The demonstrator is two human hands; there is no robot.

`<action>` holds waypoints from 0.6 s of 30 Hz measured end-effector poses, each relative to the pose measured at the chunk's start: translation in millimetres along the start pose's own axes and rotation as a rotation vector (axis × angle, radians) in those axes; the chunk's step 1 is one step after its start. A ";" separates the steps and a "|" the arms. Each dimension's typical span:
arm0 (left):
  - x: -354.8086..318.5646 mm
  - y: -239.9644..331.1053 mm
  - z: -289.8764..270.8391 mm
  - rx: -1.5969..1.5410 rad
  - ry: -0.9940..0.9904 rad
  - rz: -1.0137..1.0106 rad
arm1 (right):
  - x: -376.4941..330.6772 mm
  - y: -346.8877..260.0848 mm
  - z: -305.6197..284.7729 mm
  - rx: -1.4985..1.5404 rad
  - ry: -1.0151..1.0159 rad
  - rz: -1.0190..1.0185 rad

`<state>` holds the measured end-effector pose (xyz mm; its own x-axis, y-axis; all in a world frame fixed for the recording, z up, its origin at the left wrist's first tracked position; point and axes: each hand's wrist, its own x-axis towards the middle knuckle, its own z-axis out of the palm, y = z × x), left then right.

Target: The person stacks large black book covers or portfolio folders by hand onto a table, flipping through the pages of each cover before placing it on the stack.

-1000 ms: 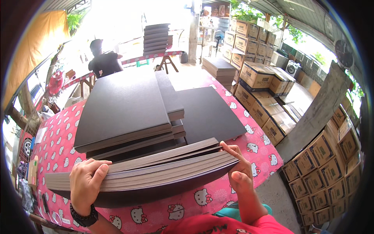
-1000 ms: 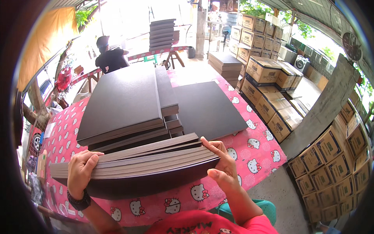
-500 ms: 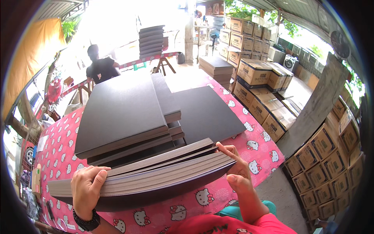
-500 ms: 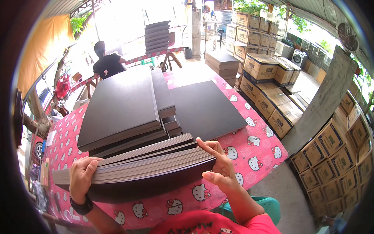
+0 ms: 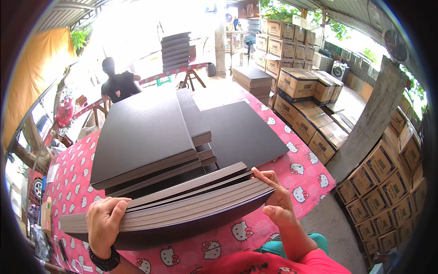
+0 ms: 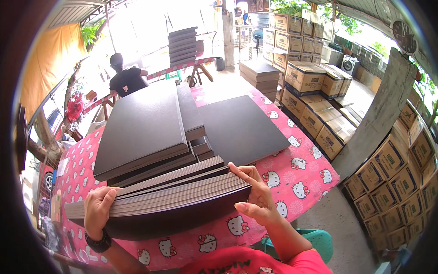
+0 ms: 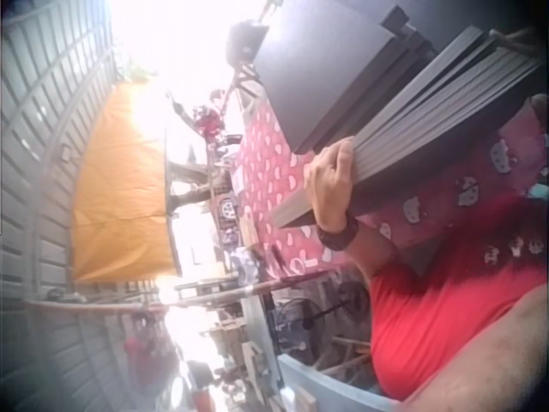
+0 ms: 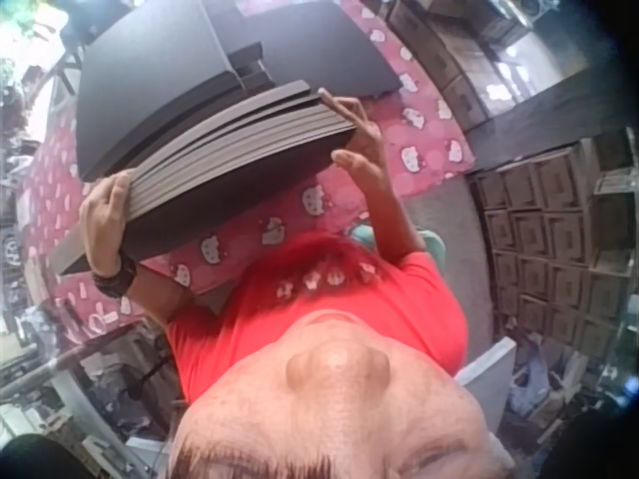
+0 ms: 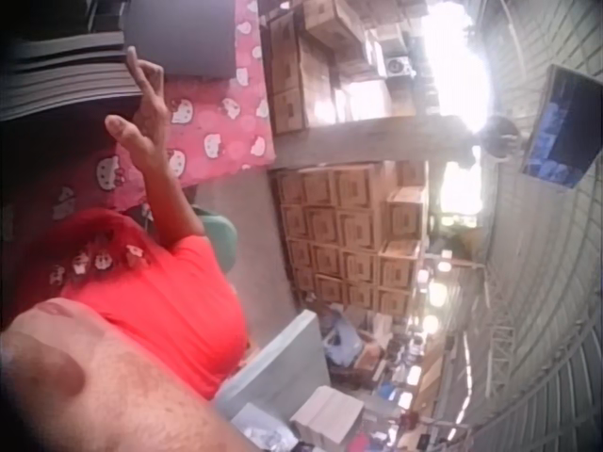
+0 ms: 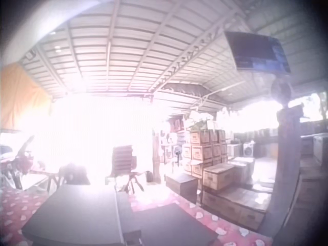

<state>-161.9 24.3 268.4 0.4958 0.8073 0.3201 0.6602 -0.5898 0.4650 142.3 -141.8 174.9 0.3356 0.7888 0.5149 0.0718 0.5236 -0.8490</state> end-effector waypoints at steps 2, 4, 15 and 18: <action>-0.7 0.4 -0.5 0.004 0.006 -0.004 | -0.3 1.2 0.9 0.017 0.001 0.004; -0.3 0.1 0.0 0.004 0.010 -0.003 | 0.7 1.1 0.9 0.022 -0.004 0.000; -0.1 1.1 -0.2 0.007 0.010 -0.012 | 0.9 2.0 -1.7 0.013 -0.025 -0.021; 1.0 1.5 -0.6 -0.006 0.003 -0.019 | 0.3 1.5 -1.6 0.006 -0.022 -0.035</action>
<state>-160.8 24.2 269.9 0.4813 0.8186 0.3135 0.6661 -0.5741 0.4762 143.9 -141.3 173.6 0.3123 0.7771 0.5464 0.0777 0.5524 -0.8300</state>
